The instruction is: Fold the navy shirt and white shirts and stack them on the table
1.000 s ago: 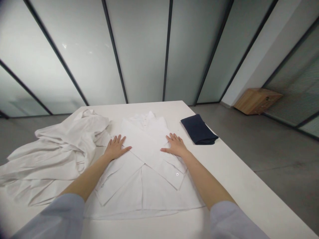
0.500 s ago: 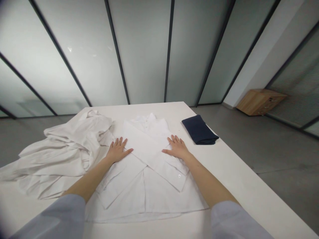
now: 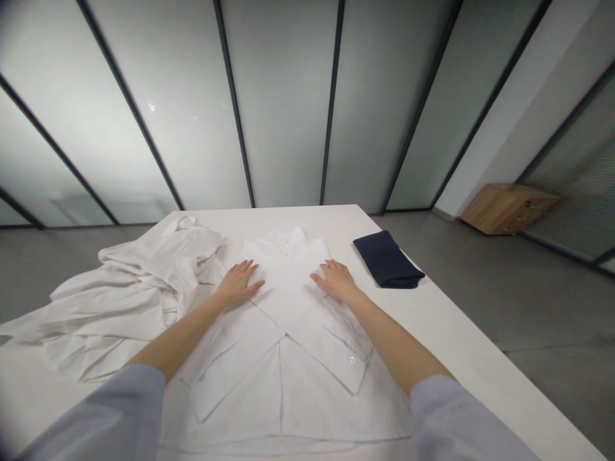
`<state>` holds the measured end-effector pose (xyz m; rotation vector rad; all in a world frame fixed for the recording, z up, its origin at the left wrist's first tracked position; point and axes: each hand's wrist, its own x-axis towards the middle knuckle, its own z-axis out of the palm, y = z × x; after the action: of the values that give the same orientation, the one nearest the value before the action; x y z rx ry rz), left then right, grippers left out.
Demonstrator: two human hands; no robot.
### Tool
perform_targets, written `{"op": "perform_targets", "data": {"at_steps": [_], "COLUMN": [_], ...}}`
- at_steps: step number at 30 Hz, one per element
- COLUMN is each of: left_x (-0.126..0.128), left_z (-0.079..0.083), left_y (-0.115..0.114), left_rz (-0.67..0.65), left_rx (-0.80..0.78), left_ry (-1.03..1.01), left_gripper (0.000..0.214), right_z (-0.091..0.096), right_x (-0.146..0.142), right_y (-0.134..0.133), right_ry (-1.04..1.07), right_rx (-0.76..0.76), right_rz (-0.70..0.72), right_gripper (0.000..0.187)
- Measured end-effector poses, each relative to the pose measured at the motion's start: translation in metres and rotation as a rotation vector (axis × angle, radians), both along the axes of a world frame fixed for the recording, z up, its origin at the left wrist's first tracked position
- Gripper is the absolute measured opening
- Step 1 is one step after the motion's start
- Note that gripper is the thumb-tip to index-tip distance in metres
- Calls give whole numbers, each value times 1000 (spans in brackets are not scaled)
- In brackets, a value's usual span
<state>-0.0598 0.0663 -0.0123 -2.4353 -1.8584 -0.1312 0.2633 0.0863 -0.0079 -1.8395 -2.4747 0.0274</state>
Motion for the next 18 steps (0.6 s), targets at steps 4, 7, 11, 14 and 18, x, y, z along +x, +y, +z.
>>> {"op": "perform_targets", "data": {"at_steps": [4, 7, 11, 14, 18], "left_x": [9, 10, 12, 14, 11], "left_z": [-5, -13, -19, -21, -12], "left_y": [26, 29, 13, -3, -8], "left_rz": [61, 94, 103, 104, 54], "left_rx": [-63, -130, -128, -129, -111], "left_ry": [0, 21, 33, 34, 34], "left_gripper": [70, 73, 73, 75, 72], "right_z": [-7, -17, -25, -27, -18], "right_x": [-24, -26, -18, -14, -9], "right_y": [15, 17, 8, -6, -10], "right_ry": [7, -3, -9, -15, -30], "right_rx": [-20, -75, -106, -102, -84], "right_rz": [-77, -60, -44, -38, 1], "right_gripper": [73, 74, 75, 76, 72]}}
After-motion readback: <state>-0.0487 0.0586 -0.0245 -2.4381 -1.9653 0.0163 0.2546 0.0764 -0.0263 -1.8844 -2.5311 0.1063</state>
